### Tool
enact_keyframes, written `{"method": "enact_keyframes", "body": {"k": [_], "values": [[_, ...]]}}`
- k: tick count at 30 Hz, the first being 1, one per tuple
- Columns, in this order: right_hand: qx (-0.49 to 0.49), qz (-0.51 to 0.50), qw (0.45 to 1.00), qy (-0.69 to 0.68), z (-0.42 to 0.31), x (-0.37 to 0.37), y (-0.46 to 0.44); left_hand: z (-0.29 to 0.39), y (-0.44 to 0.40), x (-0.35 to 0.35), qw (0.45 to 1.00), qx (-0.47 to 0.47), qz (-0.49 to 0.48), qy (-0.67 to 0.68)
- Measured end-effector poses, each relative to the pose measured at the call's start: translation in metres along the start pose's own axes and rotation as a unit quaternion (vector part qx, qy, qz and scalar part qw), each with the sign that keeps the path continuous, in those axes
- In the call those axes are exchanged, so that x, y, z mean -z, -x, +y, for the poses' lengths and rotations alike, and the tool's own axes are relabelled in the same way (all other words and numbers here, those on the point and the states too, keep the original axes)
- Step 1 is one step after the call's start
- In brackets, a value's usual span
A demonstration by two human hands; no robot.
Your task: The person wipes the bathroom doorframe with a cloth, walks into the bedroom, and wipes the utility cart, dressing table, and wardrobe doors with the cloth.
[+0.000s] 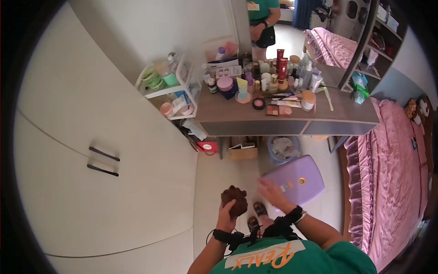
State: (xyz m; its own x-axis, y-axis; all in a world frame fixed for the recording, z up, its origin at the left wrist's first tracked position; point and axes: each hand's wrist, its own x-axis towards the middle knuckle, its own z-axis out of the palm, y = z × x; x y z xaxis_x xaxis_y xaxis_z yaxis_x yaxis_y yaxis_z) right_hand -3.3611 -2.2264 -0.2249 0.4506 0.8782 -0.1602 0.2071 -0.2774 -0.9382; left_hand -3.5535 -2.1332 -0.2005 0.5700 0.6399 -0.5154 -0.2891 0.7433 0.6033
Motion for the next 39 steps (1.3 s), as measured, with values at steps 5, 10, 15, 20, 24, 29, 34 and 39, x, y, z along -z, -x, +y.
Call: {"method": "enact_keyframes", "body": {"k": [5, 10, 15, 20, 24, 29, 34, 39], "values": [[0.043, 0.21, 0.967, 0.14, 0.008, 0.07, -0.054, 0.041, -0.036, 0.003, 0.997, -0.058, 0.001, 0.048], [0.149, 0.268, 0.93, 0.2, -0.027, 0.099, -0.135, 0.041, -0.104, -0.003, 0.994, -0.094, 0.051, 0.037], [0.2, 0.25, 0.896, 0.309, -0.037, 0.102, -0.196, 0.024, -0.179, -0.043, 0.993, -0.049, 0.062, 0.085], [0.165, 0.23, 0.877, 0.388, -0.022, 0.097, -0.23, 0.002, -0.267, -0.056, 0.977, 0.004, 0.064, 0.203], [0.148, 0.217, 0.865, 0.427, -0.014, 0.099, -0.241, 0.013, -0.334, -0.028, 0.948, -0.012, 0.107, 0.3], [0.087, 0.178, 0.883, 0.426, -0.012, 0.112, -0.256, 0.104, -0.366, 0.003, 0.92, -0.199, 0.186, 0.281], [0.137, 0.165, 0.882, 0.419, -0.013, 0.117, -0.259, 0.091, -0.363, -0.043, 0.895, -0.299, 0.256, 0.208], [0.151, 0.137, 0.884, 0.421, -0.014, 0.122, -0.258, 0.0, -0.335, -0.135, 0.933, -0.233, 0.275, -0.003]]}}
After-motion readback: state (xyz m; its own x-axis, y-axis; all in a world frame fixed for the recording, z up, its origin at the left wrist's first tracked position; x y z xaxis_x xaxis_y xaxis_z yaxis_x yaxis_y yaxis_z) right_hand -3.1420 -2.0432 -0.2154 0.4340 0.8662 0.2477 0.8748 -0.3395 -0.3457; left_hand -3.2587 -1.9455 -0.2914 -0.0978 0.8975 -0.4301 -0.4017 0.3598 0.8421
